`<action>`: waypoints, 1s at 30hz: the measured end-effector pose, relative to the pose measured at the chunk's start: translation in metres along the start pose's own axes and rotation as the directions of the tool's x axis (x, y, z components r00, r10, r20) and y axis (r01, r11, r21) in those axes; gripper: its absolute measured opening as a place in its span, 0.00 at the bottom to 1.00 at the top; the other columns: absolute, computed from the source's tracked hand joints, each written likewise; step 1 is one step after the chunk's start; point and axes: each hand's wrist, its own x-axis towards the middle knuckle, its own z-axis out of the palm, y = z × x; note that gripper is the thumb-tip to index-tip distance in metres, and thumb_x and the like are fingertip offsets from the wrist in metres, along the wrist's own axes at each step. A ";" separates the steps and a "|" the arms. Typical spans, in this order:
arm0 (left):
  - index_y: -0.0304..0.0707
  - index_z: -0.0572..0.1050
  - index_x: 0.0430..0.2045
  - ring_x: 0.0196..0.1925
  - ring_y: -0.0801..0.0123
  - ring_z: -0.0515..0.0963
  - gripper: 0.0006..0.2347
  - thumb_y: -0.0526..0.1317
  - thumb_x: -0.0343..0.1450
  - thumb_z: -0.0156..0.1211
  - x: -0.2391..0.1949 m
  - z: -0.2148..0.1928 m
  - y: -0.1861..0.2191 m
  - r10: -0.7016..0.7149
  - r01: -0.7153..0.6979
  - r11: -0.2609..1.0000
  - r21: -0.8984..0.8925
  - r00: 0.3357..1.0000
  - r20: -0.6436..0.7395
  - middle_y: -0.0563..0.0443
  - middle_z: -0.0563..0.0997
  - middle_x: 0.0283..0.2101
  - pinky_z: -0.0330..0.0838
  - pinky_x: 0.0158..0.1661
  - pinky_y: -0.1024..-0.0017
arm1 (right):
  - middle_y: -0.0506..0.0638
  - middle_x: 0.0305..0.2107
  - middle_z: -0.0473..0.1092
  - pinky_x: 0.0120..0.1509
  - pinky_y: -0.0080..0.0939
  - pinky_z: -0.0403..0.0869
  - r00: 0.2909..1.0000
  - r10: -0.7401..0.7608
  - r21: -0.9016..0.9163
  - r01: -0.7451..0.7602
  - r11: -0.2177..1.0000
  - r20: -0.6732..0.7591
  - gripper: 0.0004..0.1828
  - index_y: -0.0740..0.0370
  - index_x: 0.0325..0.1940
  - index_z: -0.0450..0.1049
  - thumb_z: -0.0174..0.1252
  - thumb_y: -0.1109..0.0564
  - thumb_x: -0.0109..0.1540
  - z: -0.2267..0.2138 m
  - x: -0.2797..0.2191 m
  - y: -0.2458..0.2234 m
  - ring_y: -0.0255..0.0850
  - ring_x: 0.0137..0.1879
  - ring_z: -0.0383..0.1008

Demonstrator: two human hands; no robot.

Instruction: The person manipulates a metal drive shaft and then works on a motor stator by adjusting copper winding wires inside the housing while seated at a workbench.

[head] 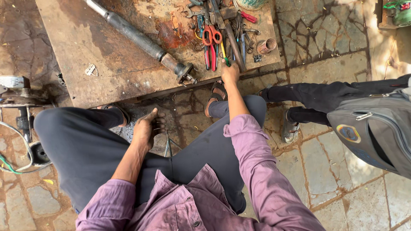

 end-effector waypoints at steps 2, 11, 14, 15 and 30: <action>0.31 0.79 0.34 0.27 0.69 0.76 0.15 0.48 0.76 0.56 0.002 0.000 0.004 0.001 -0.001 1.000 0.011 1.000 -0.022 0.50 0.78 0.28 0.71 0.31 0.71 | 0.63 0.44 0.78 0.58 0.50 0.71 0.992 0.103 0.170 -0.113 0.979 0.068 0.22 0.66 0.49 0.78 0.64 0.46 0.62 -0.004 0.000 -0.020 0.53 0.50 0.76; 0.30 0.80 0.33 0.26 0.71 0.76 0.15 0.48 0.76 0.56 0.003 0.005 0.001 0.046 -0.045 0.994 0.100 0.999 -0.009 0.50 0.80 0.27 0.72 0.30 0.72 | 0.52 0.46 0.76 0.52 0.40 0.75 0.995 -0.088 0.566 0.050 0.823 0.041 0.27 0.62 0.55 0.74 0.67 0.73 0.53 0.018 0.008 -0.016 0.41 0.49 0.76; 0.30 0.80 0.32 0.25 0.71 0.76 0.15 0.47 0.76 0.57 0.003 0.007 -0.001 0.054 -0.053 0.992 0.114 0.999 -0.007 0.50 0.80 0.27 0.72 0.29 0.72 | 0.52 0.45 0.76 0.52 0.42 0.73 0.970 -0.220 0.308 0.242 0.920 -0.106 0.29 0.60 0.54 0.75 0.70 0.72 0.50 0.009 0.005 -0.019 0.43 0.48 0.75; 0.31 0.80 0.32 0.25 0.71 0.76 0.15 0.47 0.76 0.57 0.003 0.007 -0.001 0.059 -0.058 0.991 0.124 0.998 -0.008 0.50 0.80 0.27 0.72 0.28 0.72 | 0.53 0.44 0.77 0.51 0.42 0.73 0.951 -0.263 0.193 0.292 0.937 -0.163 0.28 0.60 0.54 0.75 0.71 0.71 0.50 0.003 0.000 -0.022 0.44 0.47 0.75; 0.30 0.80 0.30 0.22 0.70 0.75 0.16 0.48 0.74 0.61 0.016 0.007 -0.019 0.130 -0.116 0.964 0.238 0.991 -0.041 0.49 0.80 0.25 0.68 0.25 0.72 | 0.49 0.39 0.77 0.38 0.33 0.75 0.849 -0.118 0.513 -0.195 0.836 0.515 0.24 0.62 0.61 0.71 0.66 0.59 0.61 -0.116 -0.159 -0.084 0.34 0.38 0.77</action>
